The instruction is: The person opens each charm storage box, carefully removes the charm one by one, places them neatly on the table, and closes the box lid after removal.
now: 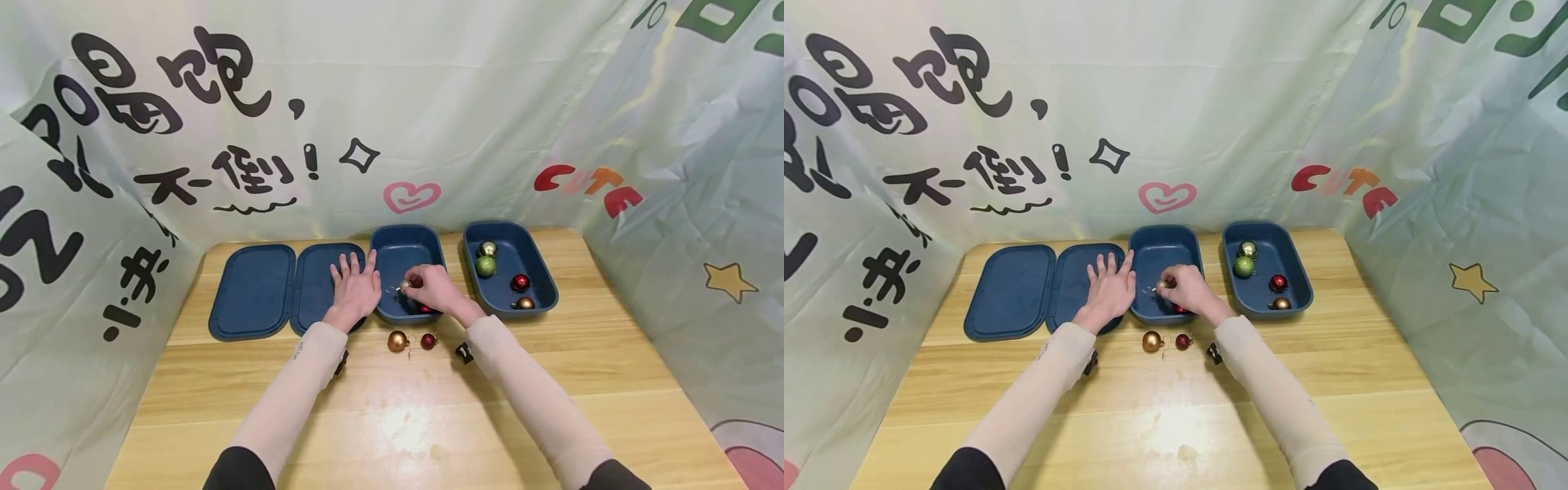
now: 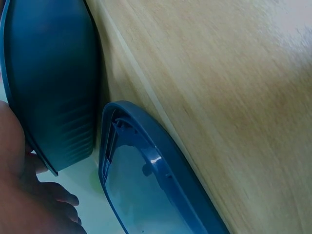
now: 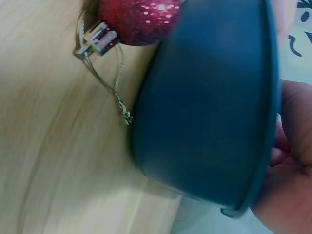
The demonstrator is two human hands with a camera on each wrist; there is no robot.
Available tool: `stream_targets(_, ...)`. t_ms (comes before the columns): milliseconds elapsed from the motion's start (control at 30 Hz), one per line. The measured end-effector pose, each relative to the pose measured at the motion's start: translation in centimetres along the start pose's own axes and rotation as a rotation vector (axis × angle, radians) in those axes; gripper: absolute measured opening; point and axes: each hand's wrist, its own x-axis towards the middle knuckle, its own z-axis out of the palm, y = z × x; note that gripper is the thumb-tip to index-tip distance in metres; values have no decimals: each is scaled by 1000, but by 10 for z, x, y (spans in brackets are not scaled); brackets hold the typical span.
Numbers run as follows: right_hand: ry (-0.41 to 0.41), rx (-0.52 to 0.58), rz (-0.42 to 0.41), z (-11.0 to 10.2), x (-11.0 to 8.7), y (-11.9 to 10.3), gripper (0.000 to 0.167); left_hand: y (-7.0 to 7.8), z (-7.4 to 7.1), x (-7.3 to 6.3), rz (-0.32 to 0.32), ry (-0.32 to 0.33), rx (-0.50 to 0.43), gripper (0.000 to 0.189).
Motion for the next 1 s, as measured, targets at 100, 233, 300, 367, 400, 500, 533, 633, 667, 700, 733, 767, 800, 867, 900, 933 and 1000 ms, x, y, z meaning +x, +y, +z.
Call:
stream_targets(100,3,25,13,-7,-5,-3,24,0,-1,-1,3,0,0,58)
stream_targets(233,-3,61,52,-16,-14,-7,25,0,-1,-1,3,3,1,58)
stream_targets(300,8,67,59,-21,-18,-8,25,0,0,-1,3,6,2,58)
stream_targets(367,33,66,52,-24,-23,-8,25,0,0,0,4,9,5,58)
stream_targets(400,45,64,50,-25,-25,-8,25,-1,0,-1,6,10,6,58)
stream_targets(500,72,72,52,-30,-33,-9,24,-1,0,0,7,10,4,58)
stream_targets(533,78,73,49,-31,-36,-8,23,-1,0,0,7,9,3,58)
stream_targets(633,91,84,55,-33,-44,-8,21,-1,0,0,7,8,3,58)
stream_targets(667,97,82,53,-34,-46,-7,20,-1,0,-1,8,8,3,58)
stream_targets(700,104,77,52,-34,-49,-7,20,-1,1,0,9,7,3,58)
stream_targets(733,111,69,49,-34,-52,-6,20,0,1,0,9,6,4,58)
stream_targets(767,119,60,48,-34,-54,-5,21,0,1,0,10,6,4,58)
stream_targets(800,126,54,44,-35,-57,-5,21,0,0,0,8,6,3,58)
stream_targets(867,140,43,31,-35,-61,-3,21,0,0,0,7,5,3,58)
stream_targets(900,146,40,25,-35,-62,-3,21,0,0,0,6,4,4,58)
stream_targets(933,151,41,18,-35,-64,-3,21,0,0,-1,5,4,5,58)
stream_targets(1000,162,45,6,-36,-67,-3,20,0,0,-1,3,3,6,58)
